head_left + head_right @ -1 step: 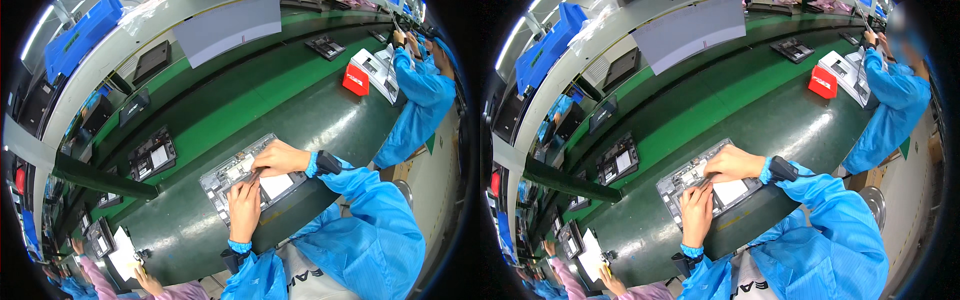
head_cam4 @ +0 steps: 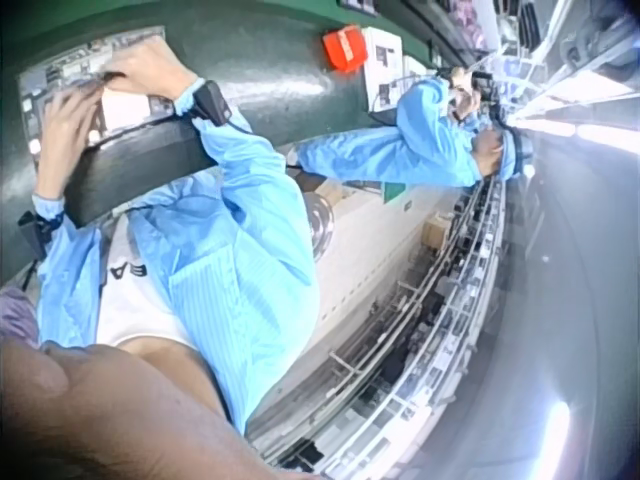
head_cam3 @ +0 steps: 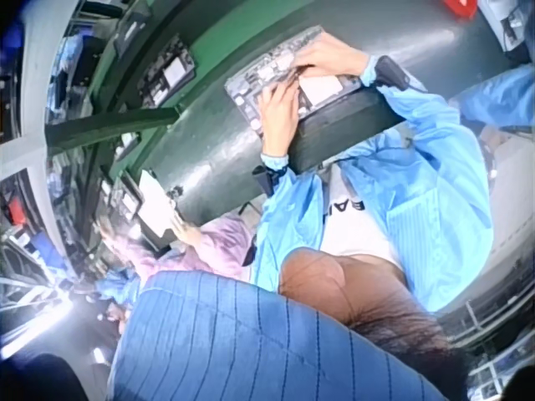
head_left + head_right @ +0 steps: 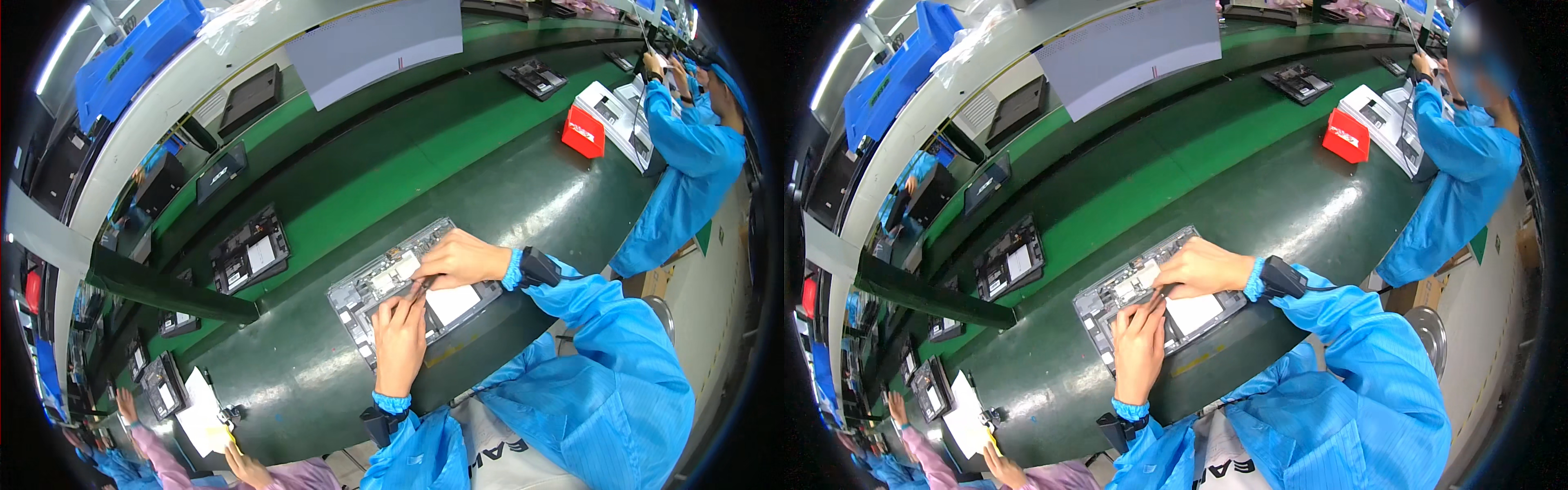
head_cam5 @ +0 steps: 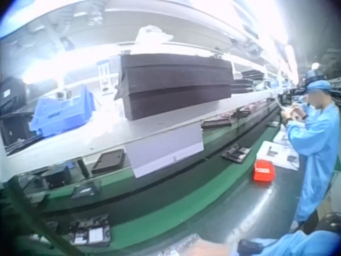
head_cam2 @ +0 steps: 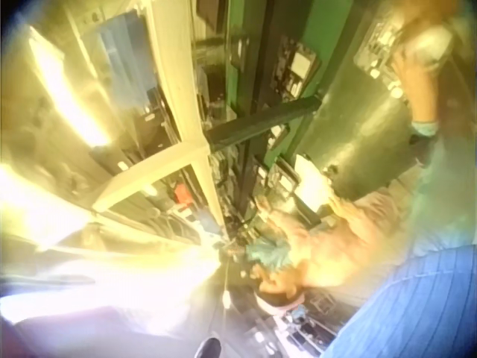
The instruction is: The person assembles tablet components on an assembly line by connecting internal cables, applying adhesive tape, and pressing parts into place with a hand tool before sliding each unit down the conveyor belt.
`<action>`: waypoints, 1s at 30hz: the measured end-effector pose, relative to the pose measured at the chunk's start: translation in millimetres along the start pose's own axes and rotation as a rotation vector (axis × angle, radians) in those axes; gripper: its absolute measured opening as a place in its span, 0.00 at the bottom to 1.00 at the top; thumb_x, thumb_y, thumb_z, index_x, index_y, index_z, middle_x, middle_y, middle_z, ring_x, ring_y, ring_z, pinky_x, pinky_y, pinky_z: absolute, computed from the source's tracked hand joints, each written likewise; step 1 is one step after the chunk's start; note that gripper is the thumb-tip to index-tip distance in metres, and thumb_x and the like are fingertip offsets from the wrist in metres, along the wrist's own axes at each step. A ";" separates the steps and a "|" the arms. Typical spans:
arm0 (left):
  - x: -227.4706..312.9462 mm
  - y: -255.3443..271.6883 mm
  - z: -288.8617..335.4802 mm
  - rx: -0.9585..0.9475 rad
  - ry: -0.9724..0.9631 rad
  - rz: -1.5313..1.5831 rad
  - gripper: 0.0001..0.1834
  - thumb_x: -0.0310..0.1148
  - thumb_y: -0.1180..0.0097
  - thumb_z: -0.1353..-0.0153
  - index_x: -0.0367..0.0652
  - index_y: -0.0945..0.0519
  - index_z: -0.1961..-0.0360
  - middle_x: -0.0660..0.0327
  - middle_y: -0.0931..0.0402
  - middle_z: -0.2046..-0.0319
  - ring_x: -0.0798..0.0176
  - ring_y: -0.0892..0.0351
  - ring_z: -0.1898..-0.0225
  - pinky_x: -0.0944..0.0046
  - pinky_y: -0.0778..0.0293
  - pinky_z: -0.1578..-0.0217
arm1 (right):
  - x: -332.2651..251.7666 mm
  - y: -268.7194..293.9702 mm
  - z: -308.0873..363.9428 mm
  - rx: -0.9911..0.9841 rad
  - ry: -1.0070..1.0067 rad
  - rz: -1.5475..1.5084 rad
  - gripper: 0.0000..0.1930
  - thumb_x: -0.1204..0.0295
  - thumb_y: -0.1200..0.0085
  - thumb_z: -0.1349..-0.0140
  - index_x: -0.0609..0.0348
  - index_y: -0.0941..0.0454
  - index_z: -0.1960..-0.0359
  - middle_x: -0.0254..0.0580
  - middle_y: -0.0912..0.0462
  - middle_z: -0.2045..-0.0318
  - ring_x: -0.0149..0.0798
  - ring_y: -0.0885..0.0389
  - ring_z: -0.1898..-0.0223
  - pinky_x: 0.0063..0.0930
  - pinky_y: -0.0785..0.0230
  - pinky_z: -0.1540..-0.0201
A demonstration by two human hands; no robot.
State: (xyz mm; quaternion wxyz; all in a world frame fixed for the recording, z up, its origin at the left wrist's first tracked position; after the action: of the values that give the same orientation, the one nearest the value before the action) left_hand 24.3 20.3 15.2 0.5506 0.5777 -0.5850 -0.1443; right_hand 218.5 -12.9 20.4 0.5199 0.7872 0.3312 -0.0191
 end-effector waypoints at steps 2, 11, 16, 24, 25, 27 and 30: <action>-1.0 0.4 0.7 -0.002 -0.011 -0.010 0.16 0.25 0.39 0.35 0.38 0.15 0.46 0.62 0.18 0.42 0.52 0.25 0.46 0.54 0.29 0.44 | -2.7 2.4 3.9 -0.057 -0.044 0.025 0.17 0.69 0.33 0.47 0.56 0.14 0.54 0.41 0.13 0.71 0.47 0.13 0.69 0.42 0.23 0.67; -0.3 0.9 9.1 -0.020 -0.006 0.004 0.16 0.23 0.40 0.36 0.37 0.14 0.47 0.63 0.19 0.40 0.52 0.26 0.45 0.53 0.29 0.43 | -11.8 -0.2 0.5 -0.131 0.037 0.156 0.20 0.67 0.34 0.47 0.56 0.16 0.51 0.36 0.20 0.74 0.41 0.16 0.69 0.39 0.23 0.68; 12.8 27.0 24.4 0.209 0.092 0.057 0.17 0.24 0.32 0.41 0.37 0.14 0.50 0.56 0.18 0.43 0.48 0.22 0.50 0.52 0.28 0.45 | -41.3 5.3 9.7 -0.102 0.018 0.194 0.20 0.65 0.38 0.40 0.57 0.20 0.46 0.37 0.18 0.71 0.41 0.14 0.68 0.39 0.22 0.68; 55.3 0.9 100.0 -0.055 -0.209 0.002 0.20 0.28 0.27 0.47 0.39 0.13 0.51 0.63 0.18 0.59 0.61 0.21 0.62 0.59 0.23 0.60 | -141.4 -23.6 106.9 -0.160 -0.476 -0.294 0.17 0.64 0.40 0.30 0.62 0.23 0.46 0.48 0.13 0.62 0.52 0.12 0.62 0.40 0.19 0.64; 54.2 -8.3 105.0 -0.072 -0.205 0.014 0.20 0.28 0.27 0.47 0.39 0.13 0.51 0.63 0.18 0.59 0.61 0.21 0.62 0.59 0.23 0.60 | -142.1 -27.3 118.3 -0.106 -0.499 -0.408 0.16 0.65 0.38 0.31 0.62 0.21 0.48 0.49 0.12 0.62 0.51 0.12 0.63 0.38 0.19 0.63; 52.3 -24.4 113.3 -0.043 -0.204 0.092 0.20 0.27 0.27 0.47 0.38 0.13 0.51 0.61 0.19 0.59 0.59 0.21 0.61 0.57 0.22 0.58 | -146.0 -25.9 132.0 -0.006 -0.662 -0.621 0.11 0.69 0.34 0.33 0.61 0.15 0.54 0.48 0.10 0.62 0.41 0.11 0.66 0.33 0.19 0.64; 53.5 -43.8 114.8 -0.005 -0.177 0.180 0.19 0.26 0.27 0.47 0.38 0.13 0.52 0.60 0.20 0.61 0.55 0.21 0.60 0.56 0.22 0.58 | -139.4 -59.3 161.2 0.338 -0.876 -1.071 0.09 0.74 0.32 0.35 0.62 0.13 0.55 0.42 0.09 0.62 0.32 0.12 0.66 0.28 0.21 0.66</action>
State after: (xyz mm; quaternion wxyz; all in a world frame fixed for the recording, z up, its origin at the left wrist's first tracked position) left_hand -31.5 -90.8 -34.9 0.5090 0.5064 -0.6804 -0.1465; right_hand 128.4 -202.5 -49.1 0.3951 0.5061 0.4254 -0.6378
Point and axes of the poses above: each hand's wrist, its own z-axis away from the middle knuckle, its own y-axis out of the back of the hand, x = y × z, the point moved 4 cm from there along -z, towards the middle knuckle
